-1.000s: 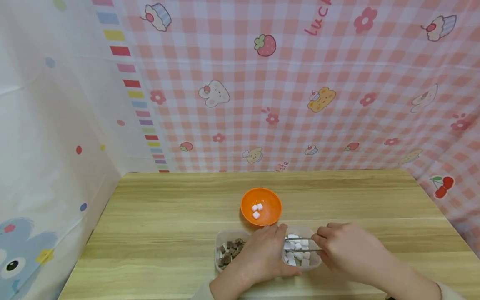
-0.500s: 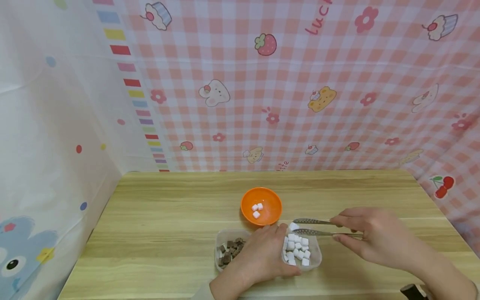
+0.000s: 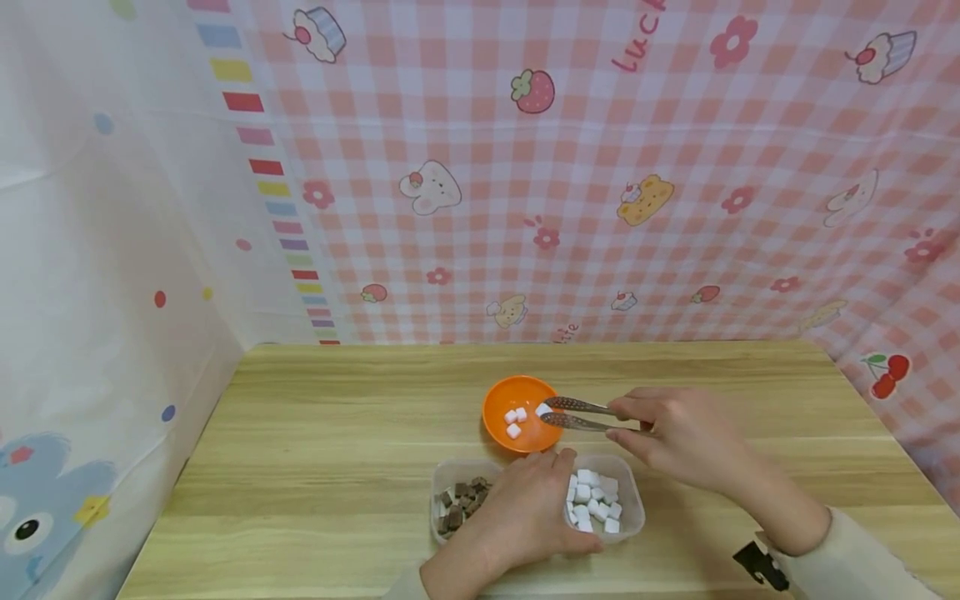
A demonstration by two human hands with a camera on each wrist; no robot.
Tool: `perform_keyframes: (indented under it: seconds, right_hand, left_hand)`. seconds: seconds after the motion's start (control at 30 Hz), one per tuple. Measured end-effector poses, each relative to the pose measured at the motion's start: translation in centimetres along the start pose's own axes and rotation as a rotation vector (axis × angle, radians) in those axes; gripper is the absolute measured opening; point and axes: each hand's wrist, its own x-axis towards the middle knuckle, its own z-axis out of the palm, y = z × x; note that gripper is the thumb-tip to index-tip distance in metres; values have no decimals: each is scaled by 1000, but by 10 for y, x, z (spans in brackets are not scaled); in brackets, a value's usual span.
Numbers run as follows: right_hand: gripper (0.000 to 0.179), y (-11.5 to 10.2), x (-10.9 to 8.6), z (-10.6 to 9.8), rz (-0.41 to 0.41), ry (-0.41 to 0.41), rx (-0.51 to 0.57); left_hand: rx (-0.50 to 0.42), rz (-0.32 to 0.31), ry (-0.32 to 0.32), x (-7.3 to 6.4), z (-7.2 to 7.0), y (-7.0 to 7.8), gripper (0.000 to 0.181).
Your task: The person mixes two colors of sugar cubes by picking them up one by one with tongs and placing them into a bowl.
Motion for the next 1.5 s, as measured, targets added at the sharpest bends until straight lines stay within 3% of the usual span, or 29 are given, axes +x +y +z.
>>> perform_keyframes:
  seconds: [0.27, 0.5, 0.7, 1.0, 1.5]
  right_hand:
    - [25, 3, 1, 16, 56, -26, 25]
    - [27, 4, -9, 5, 82, -7, 50]
    - [29, 8, -22, -11, 15, 45, 4]
    - [34, 7, -38, -32, -42, 44, -28]
    - [35, -6, -53, -35, -130, -110, -169]
  left_hand:
    - [15, 13, 1, 1, 1, 1, 96]
    - [12, 12, 3, 0, 0, 2, 96]
    - [0, 2, 3, 0, -1, 2, 101]
    - [-19, -18, -8, -1, 0, 2, 101]
    - [-27, -25, -14, -1, 1, 2, 103]
